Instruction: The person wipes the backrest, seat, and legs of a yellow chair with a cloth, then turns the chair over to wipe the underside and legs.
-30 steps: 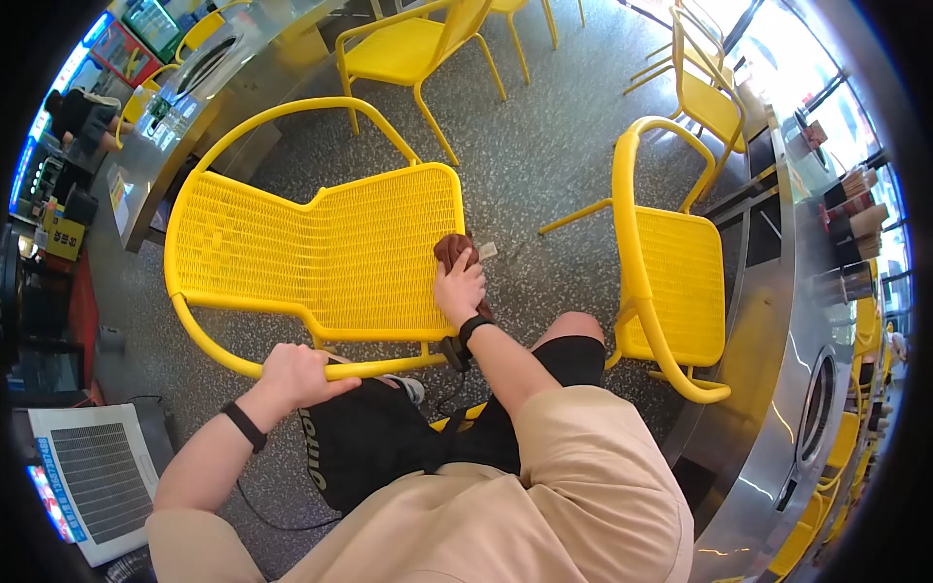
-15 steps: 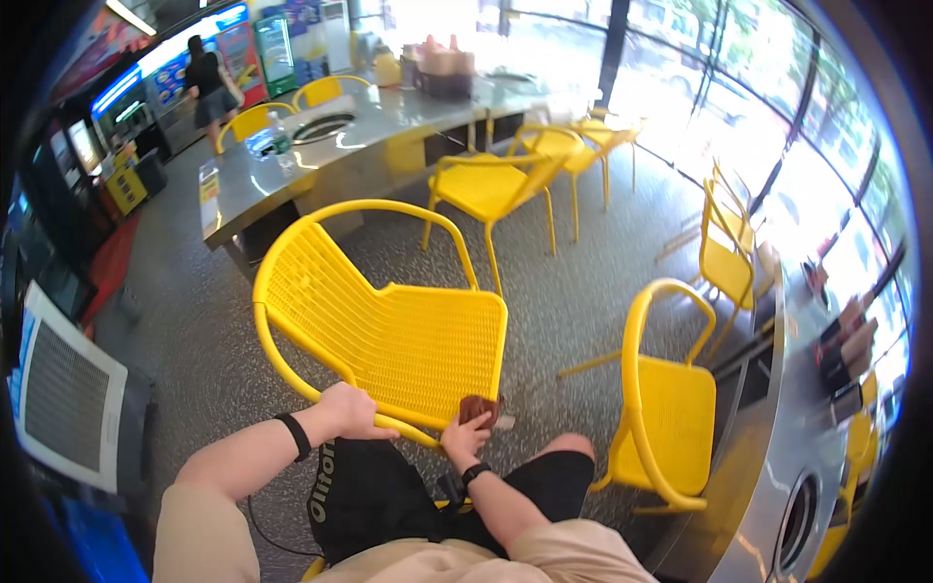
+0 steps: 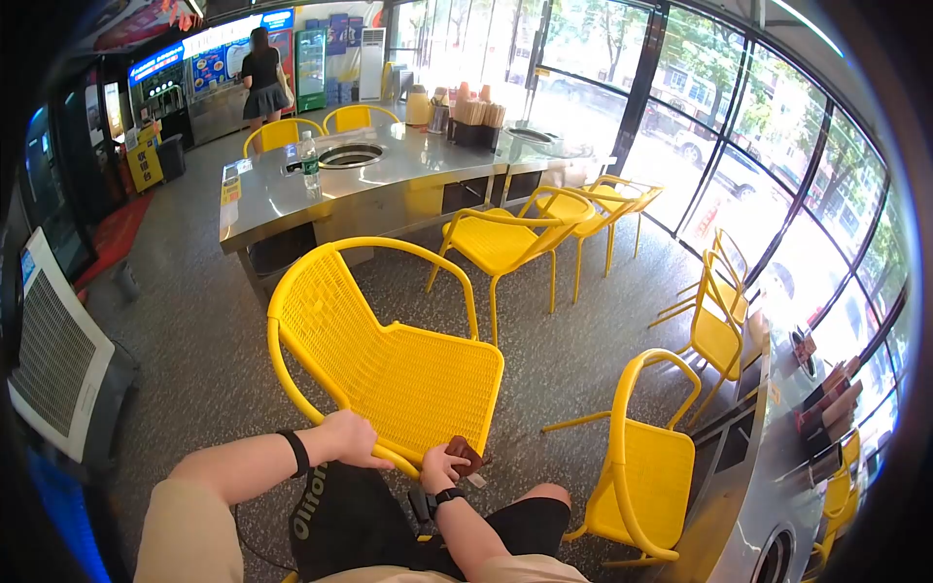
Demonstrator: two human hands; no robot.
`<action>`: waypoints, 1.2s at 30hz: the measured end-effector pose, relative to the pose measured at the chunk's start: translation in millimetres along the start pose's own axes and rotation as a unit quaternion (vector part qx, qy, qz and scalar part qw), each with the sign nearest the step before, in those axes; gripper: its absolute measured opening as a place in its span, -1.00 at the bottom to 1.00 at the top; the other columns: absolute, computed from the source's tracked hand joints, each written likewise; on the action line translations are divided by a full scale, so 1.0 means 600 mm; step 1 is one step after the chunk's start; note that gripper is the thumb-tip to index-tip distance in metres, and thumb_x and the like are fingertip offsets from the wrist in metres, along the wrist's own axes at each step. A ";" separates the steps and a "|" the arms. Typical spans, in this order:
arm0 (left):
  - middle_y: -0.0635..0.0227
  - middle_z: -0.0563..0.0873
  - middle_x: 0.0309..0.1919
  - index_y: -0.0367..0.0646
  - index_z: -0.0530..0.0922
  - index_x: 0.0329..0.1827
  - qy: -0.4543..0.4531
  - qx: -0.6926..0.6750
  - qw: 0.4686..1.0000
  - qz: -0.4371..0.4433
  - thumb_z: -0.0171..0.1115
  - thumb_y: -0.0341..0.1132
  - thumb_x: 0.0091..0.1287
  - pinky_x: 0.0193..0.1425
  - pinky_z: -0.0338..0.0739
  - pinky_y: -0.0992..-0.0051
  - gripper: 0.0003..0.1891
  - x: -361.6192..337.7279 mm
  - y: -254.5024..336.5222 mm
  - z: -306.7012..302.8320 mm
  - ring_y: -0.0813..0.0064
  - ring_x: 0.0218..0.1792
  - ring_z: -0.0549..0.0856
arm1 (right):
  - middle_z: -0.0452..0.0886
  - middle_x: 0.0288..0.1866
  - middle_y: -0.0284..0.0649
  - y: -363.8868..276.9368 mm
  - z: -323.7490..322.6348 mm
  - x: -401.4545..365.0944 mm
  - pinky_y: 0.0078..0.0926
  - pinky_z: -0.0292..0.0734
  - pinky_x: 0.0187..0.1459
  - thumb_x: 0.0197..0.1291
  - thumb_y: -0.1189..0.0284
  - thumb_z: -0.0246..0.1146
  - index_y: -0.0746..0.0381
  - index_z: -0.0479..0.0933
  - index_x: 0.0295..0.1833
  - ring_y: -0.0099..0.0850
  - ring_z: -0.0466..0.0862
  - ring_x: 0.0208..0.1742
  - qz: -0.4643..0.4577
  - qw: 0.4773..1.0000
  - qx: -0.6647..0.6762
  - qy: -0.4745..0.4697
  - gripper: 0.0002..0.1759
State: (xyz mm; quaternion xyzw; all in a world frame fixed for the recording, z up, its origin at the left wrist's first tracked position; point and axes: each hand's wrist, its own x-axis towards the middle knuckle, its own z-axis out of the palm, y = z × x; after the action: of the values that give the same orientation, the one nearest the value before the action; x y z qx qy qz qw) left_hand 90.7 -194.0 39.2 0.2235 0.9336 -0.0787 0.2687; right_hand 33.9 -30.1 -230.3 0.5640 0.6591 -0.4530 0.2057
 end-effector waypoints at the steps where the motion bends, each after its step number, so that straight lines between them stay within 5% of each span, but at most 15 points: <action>1: 0.13 0.86 -0.27 -0.14 0.84 -0.20 -0.004 -0.002 1.000 0.000 -0.05 0.60 0.33 -0.07 0.74 0.14 -0.10 -0.003 0.002 -0.005 0.08 -0.19 0.85 | -0.23 0.75 0.24 -0.003 -0.001 -0.004 0.37 0.13 0.53 0.50 -0.27 -0.10 -0.08 -0.57 0.75 0.28 0.03 0.68 0.006 1.000 0.018 0.008 0.06; 7: 0.10 0.84 -0.31 -0.13 0.83 -0.22 -0.011 -0.010 1.000 0.012 -0.11 0.61 0.35 -0.07 0.73 0.13 -0.08 0.003 -0.002 -0.001 0.04 -0.20 0.84 | -0.03 0.67 0.32 0.006 -0.028 0.008 0.29 0.24 0.48 0.53 -0.22 -0.06 -0.01 -0.54 0.75 0.36 0.25 0.56 -0.049 0.997 -0.019 0.060 0.06; 15: 0.06 0.83 -0.38 -0.15 0.80 -0.28 -0.029 -0.031 0.999 0.016 -0.21 0.59 0.40 -0.09 0.72 0.13 -0.07 0.017 -0.007 -0.008 0.04 -0.23 0.84 | 0.48 0.27 0.15 -0.009 -0.032 0.059 0.19 0.52 0.18 0.42 -0.13 0.20 0.18 0.05 0.65 0.16 0.52 0.31 -0.154 0.959 -0.115 0.206 -0.07; 23: 0.11 0.81 -0.44 -0.15 0.81 -0.29 -0.060 -0.056 0.996 0.014 -0.10 0.55 0.40 -0.14 0.73 0.14 -0.13 0.034 -0.014 -0.012 0.07 -0.31 0.84 | 0.25 0.53 0.22 -0.169 -0.104 0.175 0.22 0.30 0.43 0.60 0.09 0.06 0.28 0.13 0.65 0.25 0.34 0.46 -0.460 0.834 -0.284 0.107 -0.28; 29: 0.10 0.80 -0.47 -0.20 0.80 -0.31 -0.005 -0.080 0.996 0.031 0.01 0.55 0.34 -0.23 0.75 0.21 -0.14 0.046 -0.018 0.000 0.10 -0.33 0.85 | 0.32 0.51 0.10 -0.336 -0.075 0.239 0.12 0.35 0.43 0.60 0.09 0.06 0.31 0.05 0.69 0.13 0.38 0.45 -0.482 0.816 -0.308 0.080 -0.22; 36: 0.09 0.71 -0.66 -0.20 0.71 -0.48 -0.077 -0.116 0.990 0.003 0.03 0.59 0.29 -0.43 0.70 0.20 -0.12 0.065 -0.017 -0.011 0.11 -0.59 0.78 | 0.48 0.36 -0.08 -0.476 -0.044 0.273 0.07 0.38 0.38 0.62 0.12 0.03 0.26 0.39 0.49 0.01 0.45 0.39 -0.512 0.780 -0.348 0.091 -0.44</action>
State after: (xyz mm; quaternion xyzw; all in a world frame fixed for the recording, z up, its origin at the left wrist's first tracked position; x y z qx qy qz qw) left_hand 53.1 -186.8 24.0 0.1870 0.9122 0.0143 0.3644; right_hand -271.1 96.1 -240.5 0.0721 0.9792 -0.1784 0.0649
